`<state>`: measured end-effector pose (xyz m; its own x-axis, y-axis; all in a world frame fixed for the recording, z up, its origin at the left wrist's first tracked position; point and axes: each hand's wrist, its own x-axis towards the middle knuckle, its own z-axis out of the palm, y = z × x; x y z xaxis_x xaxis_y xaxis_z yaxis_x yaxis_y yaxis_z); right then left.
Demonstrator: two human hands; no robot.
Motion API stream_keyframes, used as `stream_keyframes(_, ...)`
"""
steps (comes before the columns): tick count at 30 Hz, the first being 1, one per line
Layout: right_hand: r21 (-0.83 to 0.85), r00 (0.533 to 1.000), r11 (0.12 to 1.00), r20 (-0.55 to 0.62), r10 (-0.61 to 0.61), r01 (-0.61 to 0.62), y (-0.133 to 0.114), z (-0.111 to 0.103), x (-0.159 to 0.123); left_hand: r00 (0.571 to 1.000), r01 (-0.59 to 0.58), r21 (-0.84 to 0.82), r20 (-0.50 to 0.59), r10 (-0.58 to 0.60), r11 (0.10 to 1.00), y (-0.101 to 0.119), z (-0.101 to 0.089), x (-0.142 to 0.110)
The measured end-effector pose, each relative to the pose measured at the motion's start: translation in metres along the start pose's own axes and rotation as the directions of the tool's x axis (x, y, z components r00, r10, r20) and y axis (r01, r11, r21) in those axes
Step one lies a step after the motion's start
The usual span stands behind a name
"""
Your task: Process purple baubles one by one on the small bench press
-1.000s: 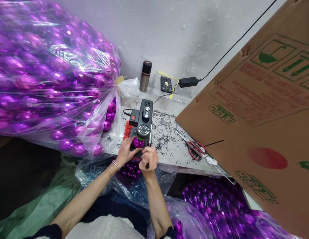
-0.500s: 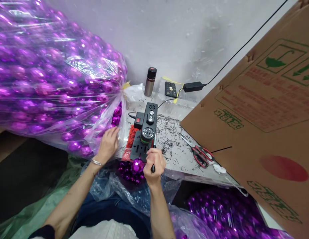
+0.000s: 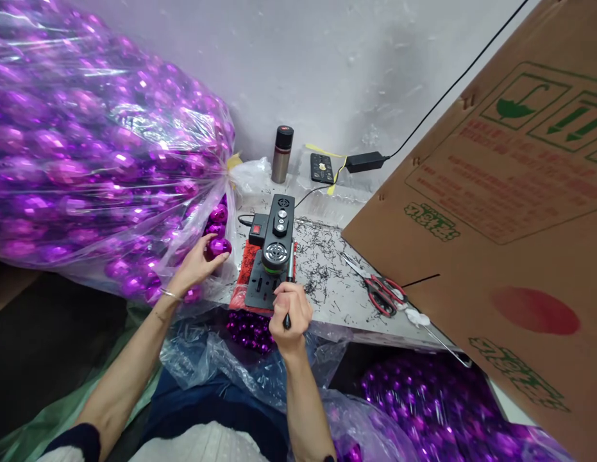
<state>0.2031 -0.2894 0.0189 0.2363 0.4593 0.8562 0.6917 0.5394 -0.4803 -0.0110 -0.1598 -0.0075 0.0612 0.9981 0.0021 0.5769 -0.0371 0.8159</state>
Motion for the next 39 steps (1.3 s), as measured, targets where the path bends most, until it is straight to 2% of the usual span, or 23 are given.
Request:
stream_keyframes(1, 0.002, 1.0, 1.0, -0.007, 0.004, -0.004, -0.001, 0.0, 0.002, 1.0, 0.028, -0.21, 0.006, -0.028, 0.977, 0.001, 0.002, -0.005)
stream_keyframes(2, 0.005, 1.0, 1.0, -0.016, 0.009, -0.009, -0.001, 0.0, 0.003, 0.998, 0.066, -0.402, 0.032, -0.058, 0.913, 0.003, 0.005, -0.011)
stream_keyframes(3, 0.009, 1.0, 1.0, -0.024, 0.016, -0.016, -0.002, 0.0, 0.006, 0.993, 0.113, -0.558, 0.076, -0.085, 0.822, 0.004, 0.009, -0.017)
stream_keyframes(5, 0.013, 0.999, 0.999, -0.034, 0.033, -0.033, -0.004, 0.001, 0.011, 0.975, 0.22, -0.747, 0.185, -0.122, 0.628, 0.006, 0.019, -0.031)
stream_keyframes(8, 0.002, 0.998, 0.999, -0.036, 0.054, -0.054, -0.006, 0.001, 0.018, 0.935, 0.355, -0.833, 0.315, -0.163, 0.424, 0.006, 0.037, -0.047)
stream_keyframes(10, -0.006, 0.998, 0.998, -0.033, 0.058, -0.058, -0.007, 0.0, 0.02, 0.914, 0.405, -0.843, 0.357, -0.195, 0.354, 0.005, 0.049, -0.055)
stream_keyframes(12, -0.002, 0.998, 0.999, -0.031, 0.052, -0.052, -0.007, 0.0, 0.02, 0.906, 0.417, -0.848, 0.361, -0.221, 0.326, 0.003, 0.06, -0.059)
stream_keyframes(15, 0.002, 0.999, 0.999, -0.023, 0.042, -0.042, -0.007, -0.001, 0.018, 0.918, 0.387, -0.838, 0.312, -0.244, 0.385, 0.0, 0.075, -0.06)
stream_keyframes(20, -0.035, 0.999, 0.998, 0.007, 0.043, -0.042, -0.007, -0.003, 0.017, 0.969, 0.247, -0.699, 0.16, -0.189, 0.672, -0.005, 0.092, -0.056)
stream_keyframes(22, -0.031, 0.999, 0.999, 0.004, 0.043, -0.043, -0.008, -0.003, 0.02, 0.984, 0.179, -0.648, 0.129, -0.125, 0.74, -0.007, 0.097, -0.054)
stream_keyframes(27, 0.006, 0.996, 0.996, -0.02, 0.089, -0.089, -0.013, -0.001, 0.031, 0.993, 0.039, -0.604, 0.111, 0.035, 0.796, -0.012, 0.107, -0.058)
stream_keyframes(33, -0.006, 0.992, 0.992, -0.015, 0.122, -0.122, -0.015, -0.001, 0.034, 0.984, -0.16, -0.371, 0.015, 0.179, 0.915, -0.012, 0.112, -0.058)
stream_keyframes(39, -0.004, 0.995, 0.995, -0.033, 0.098, -0.098, -0.013, -0.001, 0.029, 0.972, -0.223, -0.238, 0.017, 0.233, 0.945, -0.01, 0.122, -0.058)
